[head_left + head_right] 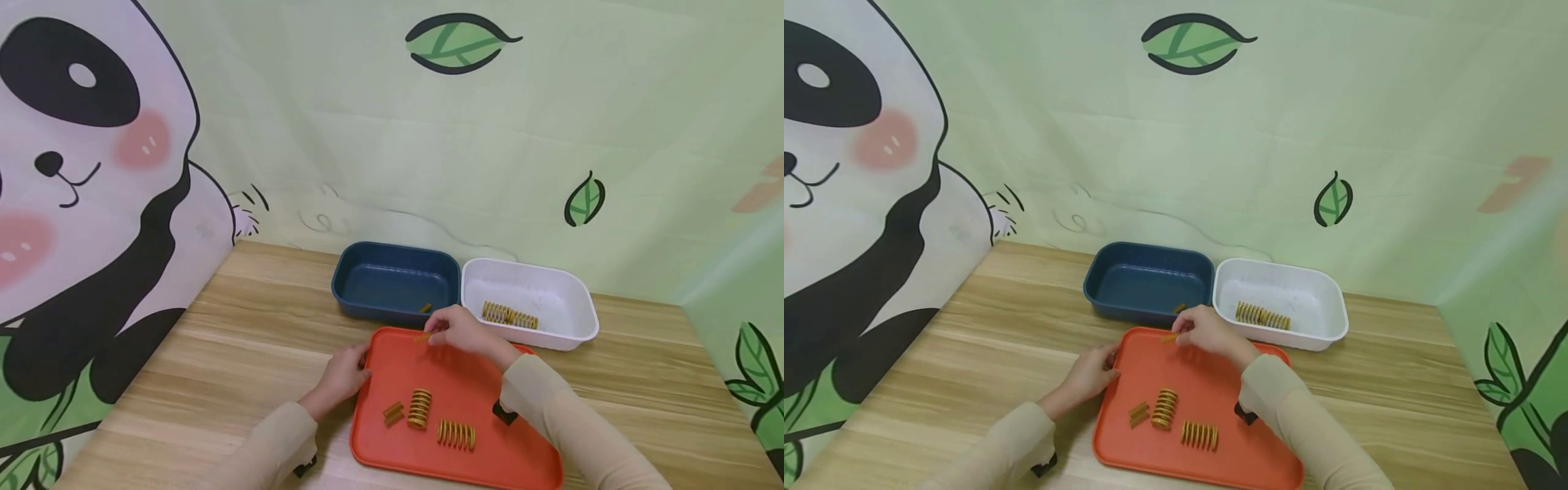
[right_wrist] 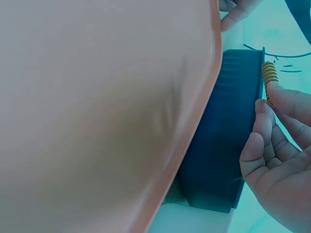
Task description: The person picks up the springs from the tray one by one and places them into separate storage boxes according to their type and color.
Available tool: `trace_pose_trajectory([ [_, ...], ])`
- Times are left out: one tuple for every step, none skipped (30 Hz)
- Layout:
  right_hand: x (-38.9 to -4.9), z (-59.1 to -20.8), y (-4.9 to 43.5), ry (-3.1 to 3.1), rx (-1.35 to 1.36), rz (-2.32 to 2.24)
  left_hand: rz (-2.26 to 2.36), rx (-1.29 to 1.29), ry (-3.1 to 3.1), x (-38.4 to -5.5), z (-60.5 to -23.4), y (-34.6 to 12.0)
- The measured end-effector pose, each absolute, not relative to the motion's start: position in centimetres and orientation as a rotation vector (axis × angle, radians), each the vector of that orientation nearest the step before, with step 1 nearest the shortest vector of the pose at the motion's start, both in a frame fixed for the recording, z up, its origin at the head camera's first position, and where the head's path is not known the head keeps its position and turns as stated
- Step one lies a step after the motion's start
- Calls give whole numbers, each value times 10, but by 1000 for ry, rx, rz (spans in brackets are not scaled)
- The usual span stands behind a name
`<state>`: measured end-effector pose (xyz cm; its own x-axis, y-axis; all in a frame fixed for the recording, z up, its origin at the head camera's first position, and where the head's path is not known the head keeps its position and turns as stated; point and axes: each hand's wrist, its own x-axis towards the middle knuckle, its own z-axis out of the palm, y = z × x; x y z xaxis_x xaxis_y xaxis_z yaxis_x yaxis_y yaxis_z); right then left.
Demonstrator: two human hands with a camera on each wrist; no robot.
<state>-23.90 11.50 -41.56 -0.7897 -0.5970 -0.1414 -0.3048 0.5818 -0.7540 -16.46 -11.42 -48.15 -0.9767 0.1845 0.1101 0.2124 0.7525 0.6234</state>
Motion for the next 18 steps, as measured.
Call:
trace_pose_trajectory([
  [-240,-415,115,2443,-727,-1069,-1035,-334,-2895,-165,-482,-114],
  [-240,-414,115,2456,-718,-1077,-1032,-337,-2892,-165,-482,-114],
  [-241,-414,115,2467,-713,-1081,-1033,-338,-2892,-164,-482,-114],
  [-241,-413,115,2479,-704,-1081,-1031,-337,-2893,-165,-482,-114],
  [-242,-413,115,2489,-692,-1082,-1031,-337,-2894,-165,-482,-114],
  [-242,-412,115,2502,-689,-1079,-1028,-337,-2895,-165,-482,-114],
  [-242,-412,116,2513,-688,-1078,-1029,-335,-2898,-165,-482,-115],
  [-243,-412,116,2522,-680,-1082,-1031,-332,-2901,-165,-482,-115],
  [-243,-412,116,2528,-672,-1088,-1030,-328,-2904,-165,-482,-115],
  [-244,-412,116,2532,-659,-1098,-1029,-327,-2906,-165,-482,-115],
  [-245,-412,116,2537,-652,-1108,-1028,-326,-2908,-165,-482,-115],
  [-245,-412,116,2540,-645,-1119,-1026,-327,-2908,-165,-481,-115],
  [-246,-412,116,2540,-633,-1131,-1029,-325,-2909,-165,-482,-115],
  [-246,-412,116,2540,-620,-1143,-1030,-325,-2908,-165,-482,-115],
  [-246,-412,116,2541,-617,-1150,-1030,-327,-2908,-165,-481,-115],
  [-247,-411,116,2544,-615,-1154,-1032,-328,-2907,-165,-482,-115],
  [-247,-411,116,2547,-613,-1160,-1033,-327,-2906,-165,-482,-115],
  [-247,-411,116,2547,-611,-1168,-1034,-329,-2904,-164,-482,-115],
])
